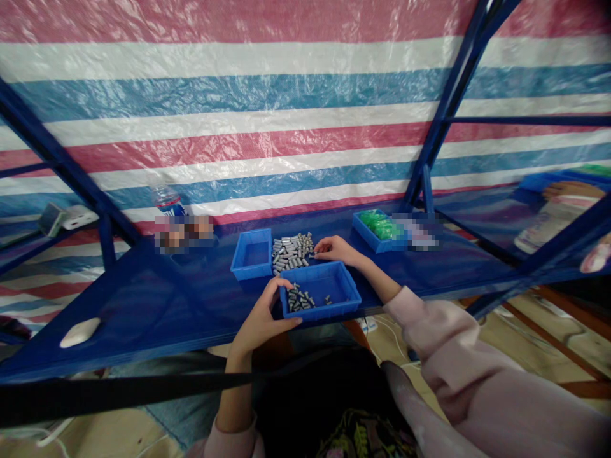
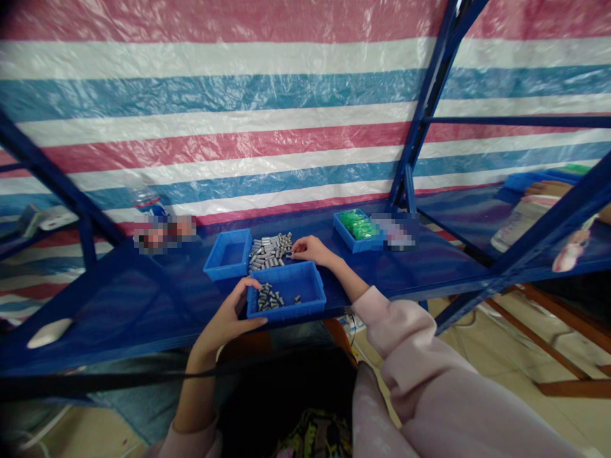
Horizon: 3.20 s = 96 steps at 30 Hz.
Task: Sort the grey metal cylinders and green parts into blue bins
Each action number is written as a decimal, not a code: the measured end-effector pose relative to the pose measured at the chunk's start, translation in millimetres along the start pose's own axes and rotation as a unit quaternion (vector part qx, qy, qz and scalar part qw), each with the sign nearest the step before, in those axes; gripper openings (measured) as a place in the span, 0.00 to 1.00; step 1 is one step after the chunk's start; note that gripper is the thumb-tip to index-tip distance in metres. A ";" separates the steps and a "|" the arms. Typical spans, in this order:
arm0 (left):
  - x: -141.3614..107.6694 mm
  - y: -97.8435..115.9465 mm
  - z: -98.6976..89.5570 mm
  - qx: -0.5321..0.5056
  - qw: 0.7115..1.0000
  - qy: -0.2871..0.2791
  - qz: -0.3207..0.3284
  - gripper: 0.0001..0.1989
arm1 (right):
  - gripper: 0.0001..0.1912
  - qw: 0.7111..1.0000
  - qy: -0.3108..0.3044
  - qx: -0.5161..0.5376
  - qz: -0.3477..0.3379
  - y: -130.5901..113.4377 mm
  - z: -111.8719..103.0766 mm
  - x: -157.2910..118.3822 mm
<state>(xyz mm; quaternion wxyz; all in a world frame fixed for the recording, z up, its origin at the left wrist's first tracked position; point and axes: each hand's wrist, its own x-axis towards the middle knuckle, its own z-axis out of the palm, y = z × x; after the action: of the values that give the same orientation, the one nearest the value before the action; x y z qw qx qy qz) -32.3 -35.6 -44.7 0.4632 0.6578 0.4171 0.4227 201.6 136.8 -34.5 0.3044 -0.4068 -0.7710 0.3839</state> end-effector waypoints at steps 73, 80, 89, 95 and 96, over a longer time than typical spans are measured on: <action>-0.8 3.0 1.1 0.001 1.000 0.007 -0.004 0.26 | 0.15 0.936 -0.247 0.247 0.039 -28.2 -7.8 -18.4; -0.5 1.4 0.9 0.000 1.000 0.012 -0.002 0.27 | 0.14 0.937 -0.242 0.249 0.038 -27.7 -7.3 -18.6; -0.4 0.2 1.0 0.002 1.000 0.012 0.006 0.26 | 0.18 0.990 -0.003 0.137 0.010 -10.7 -0.2 -4.9; -0.2 0.4 1.1 0.003 1.000 0.008 0.000 0.26 | 0.20 0.991 0.017 -0.101 -0.087 14.1 4.6 4.2; -0.1 0.0 1.1 0.001 1.000 0.007 0.000 0.27 | 0.21 0.988 0.010 -0.125 -0.093 15.6 4.8 4.2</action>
<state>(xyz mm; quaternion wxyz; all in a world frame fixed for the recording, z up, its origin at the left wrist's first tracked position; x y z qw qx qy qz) -31.3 -36.1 -44.9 0.4597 0.6555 0.4205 0.4268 202.0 144.6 -49.4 0.2933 -0.3722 -0.8441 0.2509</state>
